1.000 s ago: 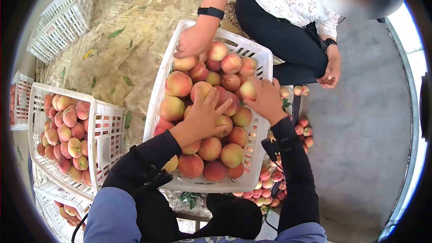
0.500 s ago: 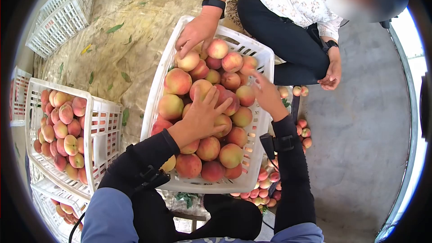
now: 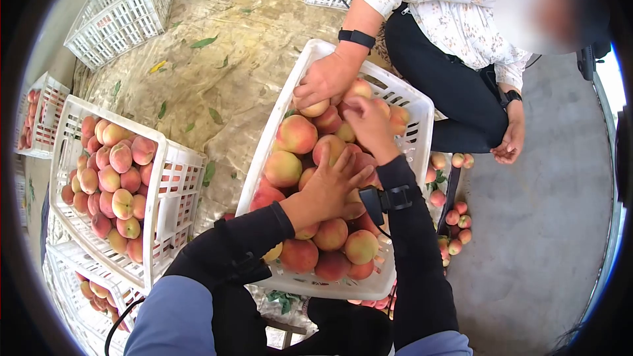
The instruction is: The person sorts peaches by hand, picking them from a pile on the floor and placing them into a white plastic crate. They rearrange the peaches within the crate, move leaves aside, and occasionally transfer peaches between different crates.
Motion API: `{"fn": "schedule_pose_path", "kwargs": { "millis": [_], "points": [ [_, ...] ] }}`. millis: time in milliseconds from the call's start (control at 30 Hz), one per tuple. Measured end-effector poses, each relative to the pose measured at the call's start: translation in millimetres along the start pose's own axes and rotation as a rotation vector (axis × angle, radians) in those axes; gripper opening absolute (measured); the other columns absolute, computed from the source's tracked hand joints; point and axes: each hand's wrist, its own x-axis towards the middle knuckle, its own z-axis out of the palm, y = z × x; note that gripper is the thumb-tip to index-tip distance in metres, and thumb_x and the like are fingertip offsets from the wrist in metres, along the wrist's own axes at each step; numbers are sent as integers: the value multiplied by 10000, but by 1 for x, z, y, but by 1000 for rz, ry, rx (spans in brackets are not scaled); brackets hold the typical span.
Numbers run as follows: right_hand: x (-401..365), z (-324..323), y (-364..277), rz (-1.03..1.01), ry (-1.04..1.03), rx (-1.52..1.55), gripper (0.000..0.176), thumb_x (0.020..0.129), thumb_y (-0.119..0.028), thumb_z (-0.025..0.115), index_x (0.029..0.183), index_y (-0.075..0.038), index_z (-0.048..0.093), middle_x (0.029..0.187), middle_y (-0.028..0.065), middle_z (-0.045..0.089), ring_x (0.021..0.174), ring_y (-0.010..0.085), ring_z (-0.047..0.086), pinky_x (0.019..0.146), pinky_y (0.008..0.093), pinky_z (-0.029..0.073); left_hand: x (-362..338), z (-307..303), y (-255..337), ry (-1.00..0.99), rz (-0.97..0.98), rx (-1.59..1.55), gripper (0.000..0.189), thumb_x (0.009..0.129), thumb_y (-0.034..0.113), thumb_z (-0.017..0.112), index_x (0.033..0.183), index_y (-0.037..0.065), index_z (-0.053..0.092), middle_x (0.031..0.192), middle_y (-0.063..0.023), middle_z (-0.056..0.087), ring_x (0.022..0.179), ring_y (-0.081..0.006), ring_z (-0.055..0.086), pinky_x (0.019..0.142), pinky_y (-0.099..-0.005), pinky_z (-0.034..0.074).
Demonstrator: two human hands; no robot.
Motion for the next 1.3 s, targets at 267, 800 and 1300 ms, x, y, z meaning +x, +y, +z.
{"fn": "schedule_pose_path", "kwargs": {
  "millis": [267, 800, 1300],
  "points": [
    [2, -44, 57, -305, 87, -437, 582, 735, -253, 762, 1240, -51, 555, 1162, 193, 619, 1067, 377, 598, 897, 444, 493, 2, -4, -1, 28, 48, -31, 795, 771, 540, 675, 1421, 123, 486, 1343, -221, 522, 1375, -405, 366, 1051, -695, 259],
    [-71, -22, 56, -43, 115, 163, 672, 844, -357, 742, 1354, -27, 452, 1233, 217, 568, 1147, 352, 566, 970, 415, 456, 2, -4, 0, -1, -8, 10, 818, 783, 554, 654, 1457, 143, 441, 1387, -238, 480, 1369, -383, 364, 1076, -684, 225],
    [-71, -6, 39, -102, 38, -111, 512, 981, -350, 484, 1442, -132, 449, 1399, 146, 529, 1339, 292, 455, 1066, 463, 346, 3, -6, -10, 55, 14, -36, 809, 793, 544, 655, 1431, 87, 455, 1403, -208, 465, 1366, -370, 363, 1105, -633, 234]
  ]
}}
